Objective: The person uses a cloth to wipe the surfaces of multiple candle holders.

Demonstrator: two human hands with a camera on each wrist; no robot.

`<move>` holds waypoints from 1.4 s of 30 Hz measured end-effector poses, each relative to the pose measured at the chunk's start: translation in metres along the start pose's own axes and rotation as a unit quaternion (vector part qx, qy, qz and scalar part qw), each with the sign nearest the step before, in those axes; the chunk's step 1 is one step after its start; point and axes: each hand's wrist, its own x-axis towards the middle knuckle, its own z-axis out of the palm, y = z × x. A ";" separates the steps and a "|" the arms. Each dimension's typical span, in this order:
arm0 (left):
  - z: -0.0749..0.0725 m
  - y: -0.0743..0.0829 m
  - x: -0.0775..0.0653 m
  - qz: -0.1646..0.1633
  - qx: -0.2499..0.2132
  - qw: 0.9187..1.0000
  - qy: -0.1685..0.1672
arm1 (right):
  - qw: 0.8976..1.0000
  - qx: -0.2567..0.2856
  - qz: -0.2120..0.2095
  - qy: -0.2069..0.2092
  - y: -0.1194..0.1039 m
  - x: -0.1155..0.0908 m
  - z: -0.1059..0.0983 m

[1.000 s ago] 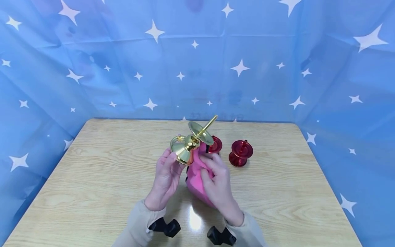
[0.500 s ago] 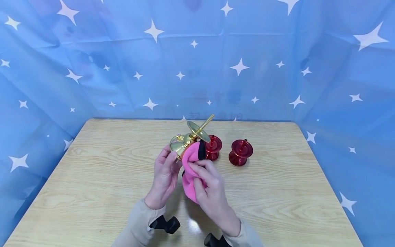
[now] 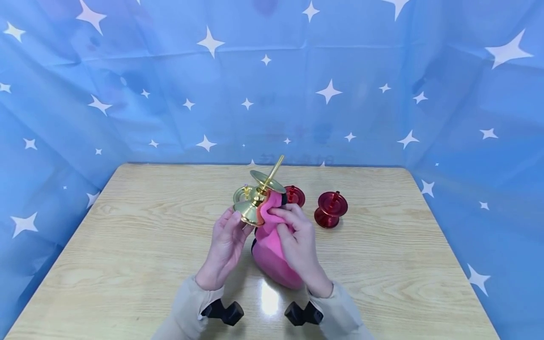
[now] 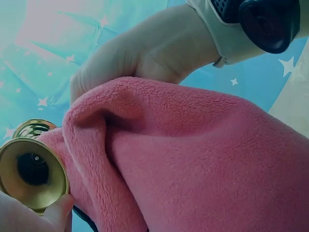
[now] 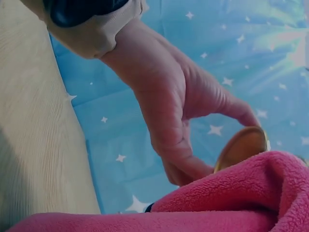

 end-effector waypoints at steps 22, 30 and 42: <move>0.000 -0.002 0.005 0.087 -0.003 0.995 0.046 | 0.994 0.093 -0.003 -0.054 -0.024 -0.008 0.005; 0.002 -0.001 0.001 0.073 -0.030 0.997 0.014 | 0.999 0.007 0.042 -0.027 -0.005 -0.002 0.009; 0.008 -0.002 0.003 0.110 -0.016 0.993 0.030 | 0.981 0.139 0.133 -0.009 -0.014 -0.009 0.003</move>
